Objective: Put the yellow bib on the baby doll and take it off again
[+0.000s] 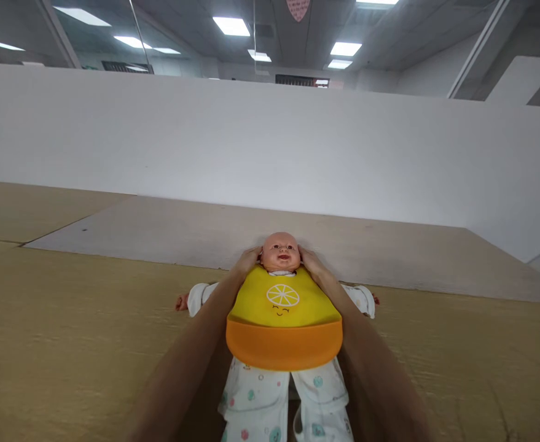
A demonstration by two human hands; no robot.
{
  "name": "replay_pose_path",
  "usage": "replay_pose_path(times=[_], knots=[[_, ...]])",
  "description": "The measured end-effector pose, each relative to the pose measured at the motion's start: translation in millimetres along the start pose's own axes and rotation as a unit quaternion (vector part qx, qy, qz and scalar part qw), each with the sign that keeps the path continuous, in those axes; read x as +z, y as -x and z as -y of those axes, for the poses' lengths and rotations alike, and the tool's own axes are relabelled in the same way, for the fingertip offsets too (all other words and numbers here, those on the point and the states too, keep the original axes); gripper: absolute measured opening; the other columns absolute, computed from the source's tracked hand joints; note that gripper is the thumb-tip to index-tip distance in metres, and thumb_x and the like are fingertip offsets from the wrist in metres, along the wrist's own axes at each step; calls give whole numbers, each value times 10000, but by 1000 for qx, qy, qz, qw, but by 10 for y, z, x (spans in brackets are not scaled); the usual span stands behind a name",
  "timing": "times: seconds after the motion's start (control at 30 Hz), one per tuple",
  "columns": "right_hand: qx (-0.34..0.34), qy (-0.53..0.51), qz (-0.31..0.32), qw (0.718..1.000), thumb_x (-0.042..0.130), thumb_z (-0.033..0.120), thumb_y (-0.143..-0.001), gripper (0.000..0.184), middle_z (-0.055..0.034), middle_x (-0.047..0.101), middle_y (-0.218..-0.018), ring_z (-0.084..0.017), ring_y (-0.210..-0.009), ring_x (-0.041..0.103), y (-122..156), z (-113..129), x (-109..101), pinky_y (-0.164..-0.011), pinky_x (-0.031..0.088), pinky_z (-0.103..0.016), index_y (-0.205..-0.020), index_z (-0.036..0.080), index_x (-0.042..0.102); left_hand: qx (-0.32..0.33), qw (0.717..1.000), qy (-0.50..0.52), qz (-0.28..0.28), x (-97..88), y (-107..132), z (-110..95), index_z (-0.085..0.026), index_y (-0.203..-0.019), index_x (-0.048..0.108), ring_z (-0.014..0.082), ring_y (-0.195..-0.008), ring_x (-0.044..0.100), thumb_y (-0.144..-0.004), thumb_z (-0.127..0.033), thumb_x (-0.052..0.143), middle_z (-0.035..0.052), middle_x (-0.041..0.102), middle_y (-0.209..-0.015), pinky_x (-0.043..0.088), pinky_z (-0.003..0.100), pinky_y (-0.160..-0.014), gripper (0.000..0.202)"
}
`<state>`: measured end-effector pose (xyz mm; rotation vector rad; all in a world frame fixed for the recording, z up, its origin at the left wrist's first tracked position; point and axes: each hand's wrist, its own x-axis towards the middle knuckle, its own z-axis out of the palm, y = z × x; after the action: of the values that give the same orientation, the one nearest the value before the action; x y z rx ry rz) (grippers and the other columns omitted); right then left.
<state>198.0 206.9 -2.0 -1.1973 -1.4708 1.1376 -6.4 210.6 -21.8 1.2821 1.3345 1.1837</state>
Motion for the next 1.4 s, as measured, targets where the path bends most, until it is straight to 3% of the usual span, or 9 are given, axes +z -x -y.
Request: replay_pose_path(times=[0.33, 0.43, 0.57, 0.7, 0.97, 1.1, 1.2, 1.3, 1.4], knots=[[34, -81, -33, 996, 496, 406, -786, 318, -53, 715, -1025, -186, -937, 620, 334, -88, 25, -867, 484, -326, -883, 174, 692, -6, 1000, 17, -7, 89, 395, -42, -168, -645, 611, 211, -670, 572, -690, -558, 526, 12, 619, -608, 438, 314, -615, 402], [38, -76, -49, 995, 478, 438, -808, 358, -41, 715, -1034, -188, -964, 624, 556, -93, 26, -910, 468, -339, -917, 180, 702, -7, 999, 35, -2, 101, 622, -58, -172, -685, 640, 240, -731, 611, -697, -571, 533, 34, 668, -668, 468, 333, -648, 414], [55, -80, -69, 993, 475, 452, -817, 353, -31, 715, -1046, -201, -1015, 621, 906, -10, 51, -927, 471, -356, -906, 209, 714, -68, 996, 49, 20, 79, 974, -103, -181, -769, 682, 269, -789, 654, -712, -603, 555, 59, 721, -753, 507, 366, -679, 444], [59, -92, -84, 990, 478, 484, -829, 386, -34, 696, -1115, -207, -1095, 604, 1179, 20, 88, -1000, 434, -380, -981, 216, 711, -109, 984, 133, 49, 77, 1282, -150, -208, -825, 695, 264, -762, 677, -692, -559, 625, 31, 740, -767, 530, 389, -677, 382], [21, -124, -76, 989, 582, 663, -727, 561, -72, 664, -1184, -240, -1151, 578, 1734, 89, 37, -1070, 378, -411, -1032, 213, 715, -98, 970, 198, 99, 99, 1842, -219, -198, -896, 705, 270, -910, 671, -706, -537, 673, 42, 753, -878, 519, 373, -776, 391], [44, -139, -66, 987, 600, 710, -677, 646, -89, 642, -1221, -258, -1220, 529, 1942, 130, 15, -1108, 325, -412, -1044, 189, 711, -109, 953, 259, 110, 96, 2016, -191, -176, -879, 718, 276, -969, 657, -682, -442, 735, 56, 756, -887, 489, 345, -821, 331], [54, -149, -53, 986, 598, 740, -646, 655, -93, 674, -1153, -280, -1156, 570, 1984, 113, 19, -1074, 364, -438, -983, 193, 723, -111, 933, 316, 135, 88, 2043, -148, -172, -864, 741, 282, -988, 657, -623, -249, 744, 61, 759, -900, 476, 347, -860, 253], [45, -140, -53, 988, 622, 710, -638, 570, -81, 701, -1078, -289, -1084, 604, 1971, 95, 11, -1028, 407, -454, -914, 223, 733, -101, 920, 346, 154, 83, 2040, -127, -173, -892, 757, 282, -1013, 655, -532, -73, 666, 61, 760, -933, 464, 348, -903, 385], [21, -113, -27, 993, 634, 604, -675, 430, -74, 715, -1025, -287, -1064, 610, 1948, 118, -1, -1012, 420, -443, -861, 231, 743, -96, 914, 357, 166, 83, 2053, -132, -181, -934, 758, 282, -1046, 647, -520, -26, 634, 64, 755, -987, 458, 350, -930, 459]])
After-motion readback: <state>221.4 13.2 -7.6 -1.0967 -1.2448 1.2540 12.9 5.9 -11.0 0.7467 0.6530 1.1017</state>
